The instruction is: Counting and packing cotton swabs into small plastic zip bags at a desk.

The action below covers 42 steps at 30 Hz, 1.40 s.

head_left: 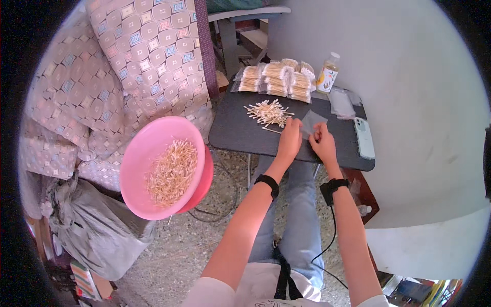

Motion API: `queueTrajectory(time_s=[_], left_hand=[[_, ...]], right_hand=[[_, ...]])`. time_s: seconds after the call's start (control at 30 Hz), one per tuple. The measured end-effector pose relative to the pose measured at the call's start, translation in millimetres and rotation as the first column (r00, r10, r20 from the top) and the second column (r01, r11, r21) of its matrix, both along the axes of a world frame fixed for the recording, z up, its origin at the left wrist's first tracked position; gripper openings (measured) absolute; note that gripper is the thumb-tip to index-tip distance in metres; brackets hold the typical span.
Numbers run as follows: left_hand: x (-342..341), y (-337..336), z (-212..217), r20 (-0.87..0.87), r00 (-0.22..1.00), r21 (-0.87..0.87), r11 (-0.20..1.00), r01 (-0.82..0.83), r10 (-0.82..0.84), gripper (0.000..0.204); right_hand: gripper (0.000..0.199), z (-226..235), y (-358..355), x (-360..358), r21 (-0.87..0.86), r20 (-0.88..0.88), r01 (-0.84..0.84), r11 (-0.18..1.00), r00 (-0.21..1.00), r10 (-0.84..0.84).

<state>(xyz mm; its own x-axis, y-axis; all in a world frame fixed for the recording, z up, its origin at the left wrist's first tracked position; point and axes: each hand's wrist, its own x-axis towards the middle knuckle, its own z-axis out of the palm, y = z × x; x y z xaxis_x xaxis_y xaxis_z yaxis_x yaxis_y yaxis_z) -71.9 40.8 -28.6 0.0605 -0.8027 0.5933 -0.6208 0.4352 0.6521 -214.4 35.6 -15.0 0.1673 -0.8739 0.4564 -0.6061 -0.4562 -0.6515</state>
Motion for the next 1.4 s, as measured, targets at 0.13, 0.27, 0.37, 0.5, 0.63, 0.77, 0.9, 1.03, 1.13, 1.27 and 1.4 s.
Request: queueTrajectory(time_s=[0.13,0.27,0.37,0.5,0.63,0.77,0.9,1.03,1.13,1.27,1.4], left_hand=[[-5,5,8,-0.061,0.997,0.063,0.997,-0.051,0.054,0.023],[-5,9,7,0.027,0.999,0.043,0.999,-0.022,0.02,0.025],[0,3,6,0.08,0.997,0.034,0.999,-0.018,0.016,0.027],[-6,7,3,0.069,0.997,0.017,1.0,0.019,-0.021,0.033],[-6,1,3,0.12,0.993,0.056,0.998,0.017,-0.024,0.037],[-8,2,7,0.223,0.973,-0.101,0.994,-0.031,0.053,0.035],[4,7,20,0.208,0.968,-0.233,0.969,-0.088,0.138,0.041],[51,15,29,0.375,0.889,-0.241,0.954,-0.179,0.262,0.063],[100,9,13,0.486,0.842,-0.167,0.971,-0.173,0.234,0.073],[116,-2,-2,0.478,0.866,-0.107,0.988,-0.108,0.146,0.061],[104,-12,1,0.42,0.895,-0.14,0.985,-0.1,0.151,0.039]], right_hand=[[0.03,0,1,-1,0.062,0.006,-0.037,0.997,0.999,0.037],[0.026,-4,-1,-2,0.028,0.104,-0.033,0.999,0.994,0.03],[0.022,6,-1,7,0.025,0.13,-0.057,0.998,0.99,0.053],[0.019,3,5,5,-0.07,0.164,-0.13,0.989,0.976,0.14],[0.018,1,-1,3,-0.089,0.14,-0.063,0.994,0.987,0.075],[0.02,-6,-8,2,-0.155,0.124,-0.079,0.985,0.987,0.098],[0.022,-2,-7,3,-0.226,-0.055,0.03,0.974,0.997,-0.044],[0.023,-4,-6,-4,-0.242,-0.102,0.033,0.97,0.993,-0.059],[0.02,-7,-8,1,-0.27,-0.159,0.058,0.961,0.982,-0.104],[0.015,-14,-11,4,-0.321,-0.217,0.177,0.93,0.942,-0.255],[0.017,-20,-14,-4,-0.358,-0.232,0.272,0.893,0.901,-0.367]])
